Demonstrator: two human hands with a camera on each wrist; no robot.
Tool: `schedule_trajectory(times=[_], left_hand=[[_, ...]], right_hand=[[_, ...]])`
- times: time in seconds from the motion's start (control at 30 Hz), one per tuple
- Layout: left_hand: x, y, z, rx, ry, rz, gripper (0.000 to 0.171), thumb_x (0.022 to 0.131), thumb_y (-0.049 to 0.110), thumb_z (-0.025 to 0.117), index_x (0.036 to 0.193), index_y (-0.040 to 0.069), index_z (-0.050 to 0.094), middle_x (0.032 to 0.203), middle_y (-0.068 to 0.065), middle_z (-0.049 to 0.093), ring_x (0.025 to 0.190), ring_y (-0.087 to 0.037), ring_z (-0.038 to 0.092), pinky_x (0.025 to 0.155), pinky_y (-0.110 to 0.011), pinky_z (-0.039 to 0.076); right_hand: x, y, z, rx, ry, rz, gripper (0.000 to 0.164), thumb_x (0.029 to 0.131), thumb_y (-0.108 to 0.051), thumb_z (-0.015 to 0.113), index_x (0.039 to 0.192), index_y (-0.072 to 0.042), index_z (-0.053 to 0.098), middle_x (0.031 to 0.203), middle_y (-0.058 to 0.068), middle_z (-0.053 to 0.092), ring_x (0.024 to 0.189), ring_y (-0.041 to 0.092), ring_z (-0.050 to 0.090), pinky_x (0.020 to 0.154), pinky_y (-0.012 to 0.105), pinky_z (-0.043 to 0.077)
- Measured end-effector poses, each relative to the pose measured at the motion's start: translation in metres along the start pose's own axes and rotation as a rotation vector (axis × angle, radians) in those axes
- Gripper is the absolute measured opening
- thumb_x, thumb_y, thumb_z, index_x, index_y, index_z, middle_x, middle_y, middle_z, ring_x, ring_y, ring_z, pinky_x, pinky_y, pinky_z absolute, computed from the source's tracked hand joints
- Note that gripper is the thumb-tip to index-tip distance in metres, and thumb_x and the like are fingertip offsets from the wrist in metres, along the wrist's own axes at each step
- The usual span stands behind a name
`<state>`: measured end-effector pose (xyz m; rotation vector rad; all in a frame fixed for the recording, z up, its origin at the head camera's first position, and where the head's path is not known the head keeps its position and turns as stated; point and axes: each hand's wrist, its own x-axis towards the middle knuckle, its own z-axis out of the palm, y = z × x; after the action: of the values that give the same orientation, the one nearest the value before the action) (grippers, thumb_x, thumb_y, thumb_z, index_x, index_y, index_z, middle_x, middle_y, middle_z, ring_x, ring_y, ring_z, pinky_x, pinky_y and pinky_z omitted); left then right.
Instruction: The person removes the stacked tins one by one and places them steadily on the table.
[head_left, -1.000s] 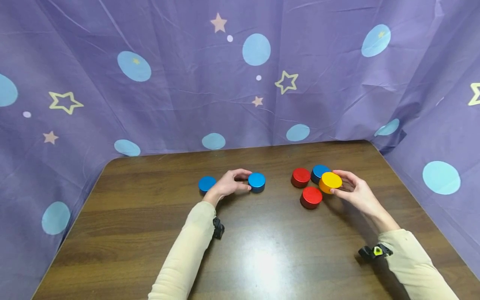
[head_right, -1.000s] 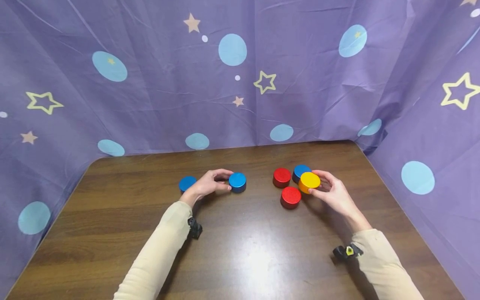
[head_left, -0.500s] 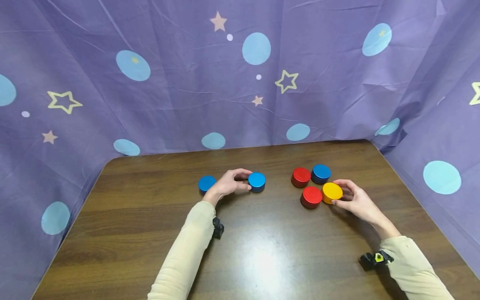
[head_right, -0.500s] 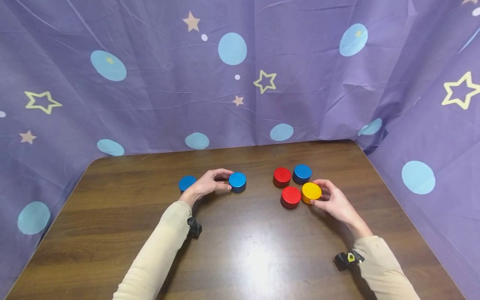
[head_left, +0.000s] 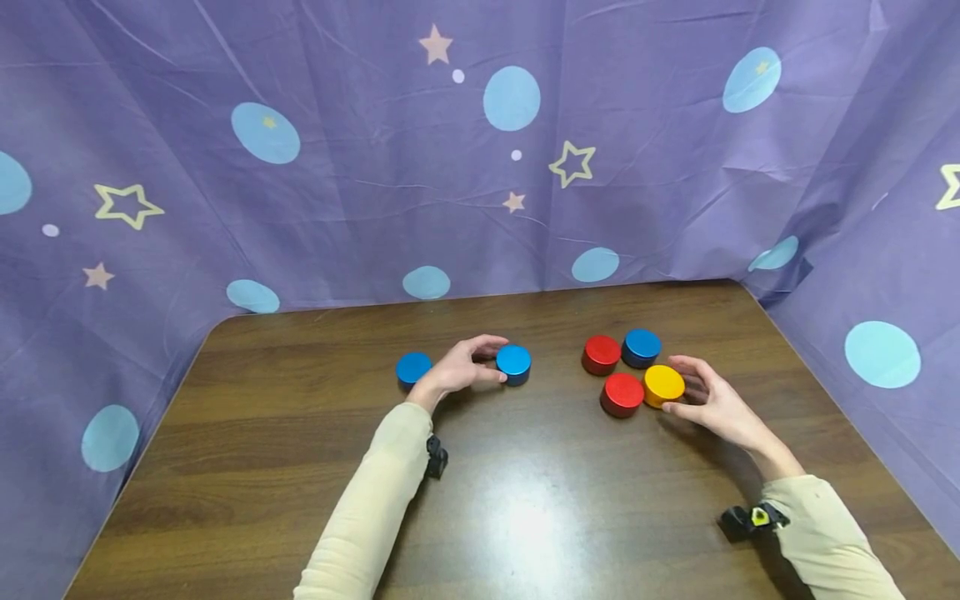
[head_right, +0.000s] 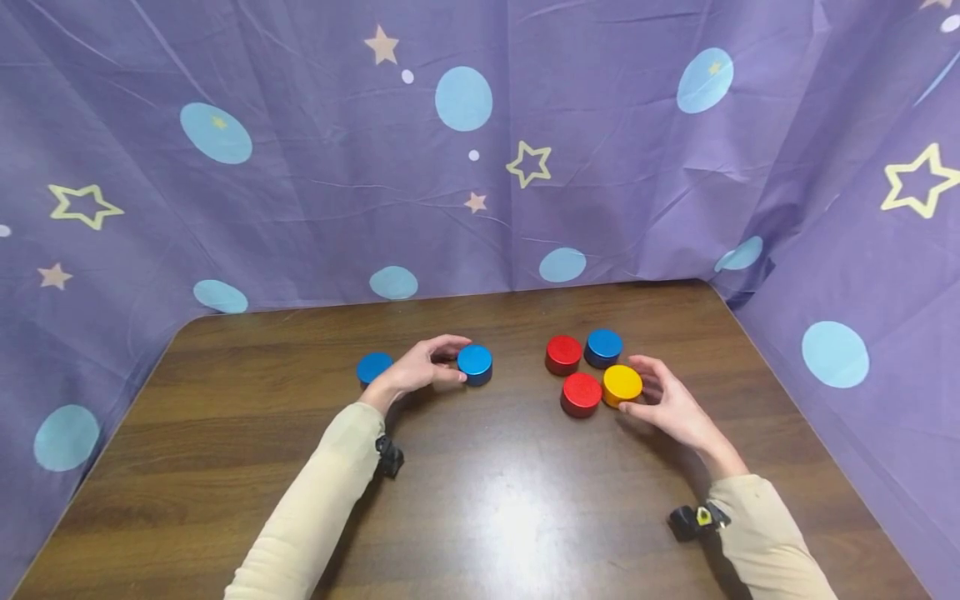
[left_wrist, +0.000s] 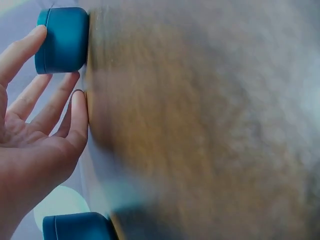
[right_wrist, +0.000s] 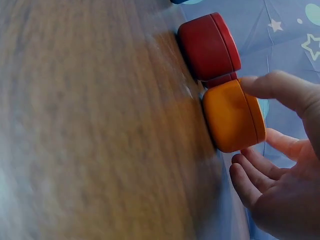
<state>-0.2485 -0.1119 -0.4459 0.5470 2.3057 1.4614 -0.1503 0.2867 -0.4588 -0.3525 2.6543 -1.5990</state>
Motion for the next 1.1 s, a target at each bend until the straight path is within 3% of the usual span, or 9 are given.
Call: schedule_trajectory(times=[0.23,0.37,0.67,0.87,0.93,1.0,1.1], left_hand=[[0.005,0.01,0.006,0.125,-0.018,-0.005,0.06,0.078,0.007,0.08,0.133,0.005,0.057,0.124,-0.012,0.06,0.113,-0.026,0.053,0.097,-0.04,0.042],[0.01,0.017,0.015,0.162,-0.037,0.012,0.056,0.078,0.009,0.081,0.13,0.006,0.059,0.121,-0.011,0.062,0.107,-0.025,0.057,0.092,-0.036,0.046],[0.025,0.037,0.052,0.186,-0.146,0.054,0.055,0.077,0.015,0.082,0.128,0.01,0.062,0.12,-0.007,0.063,0.103,-0.019,0.06,0.087,-0.026,0.046],[0.028,0.039,0.06,0.212,-0.131,0.039,0.056,0.076,0.016,0.084,0.128,0.011,0.063,0.118,-0.006,0.065,0.103,-0.017,0.059,0.088,-0.026,0.045],[0.027,0.037,0.06,0.202,-0.135,0.047,0.06,0.076,0.015,0.084,0.131,0.011,0.06,0.121,-0.007,0.064,0.107,-0.018,0.058,0.091,-0.027,0.044],[0.024,0.035,0.057,0.189,-0.146,0.074,0.065,0.077,0.014,0.083,0.135,0.009,0.056,0.126,-0.009,0.061,0.113,-0.021,0.057,0.096,-0.029,0.043],[0.012,0.035,0.045,0.175,-0.143,0.124,0.068,0.079,0.011,0.08,0.14,0.006,0.05,0.133,-0.015,0.056,0.122,-0.029,0.052,0.102,-0.038,0.04]], right_hand=[[0.001,0.001,-0.003,0.062,0.053,-0.077,0.071,0.079,0.01,0.072,0.138,0.012,0.032,0.129,0.032,0.042,0.112,0.006,0.047,0.092,0.011,0.039],[0.002,0.0,-0.006,0.094,0.086,-0.092,0.07,0.08,0.011,0.071,0.137,0.013,0.031,0.127,0.022,0.045,0.113,0.007,0.048,0.092,0.012,0.039],[0.006,0.003,-0.005,0.153,0.094,-0.106,0.068,0.079,0.012,0.07,0.136,0.012,0.033,0.124,0.0,0.049,0.114,0.008,0.048,0.093,0.012,0.039],[0.008,0.004,-0.006,0.149,0.109,-0.113,0.065,0.079,0.013,0.07,0.134,0.01,0.037,0.12,-0.01,0.05,0.113,0.006,0.049,0.092,0.012,0.039],[0.009,0.004,-0.006,0.133,0.112,-0.108,0.065,0.079,0.013,0.07,0.134,0.013,0.035,0.12,-0.011,0.05,0.113,0.004,0.049,0.092,0.012,0.039],[0.009,0.004,-0.006,0.113,0.102,-0.092,0.065,0.08,0.011,0.07,0.135,0.014,0.035,0.123,-0.001,0.051,0.114,0.006,0.049,0.092,0.012,0.039],[0.008,0.002,-0.011,0.035,0.074,-0.068,0.064,0.084,0.004,0.071,0.137,0.012,0.036,0.131,0.018,0.049,0.12,0.024,0.048,0.093,0.011,0.037]])
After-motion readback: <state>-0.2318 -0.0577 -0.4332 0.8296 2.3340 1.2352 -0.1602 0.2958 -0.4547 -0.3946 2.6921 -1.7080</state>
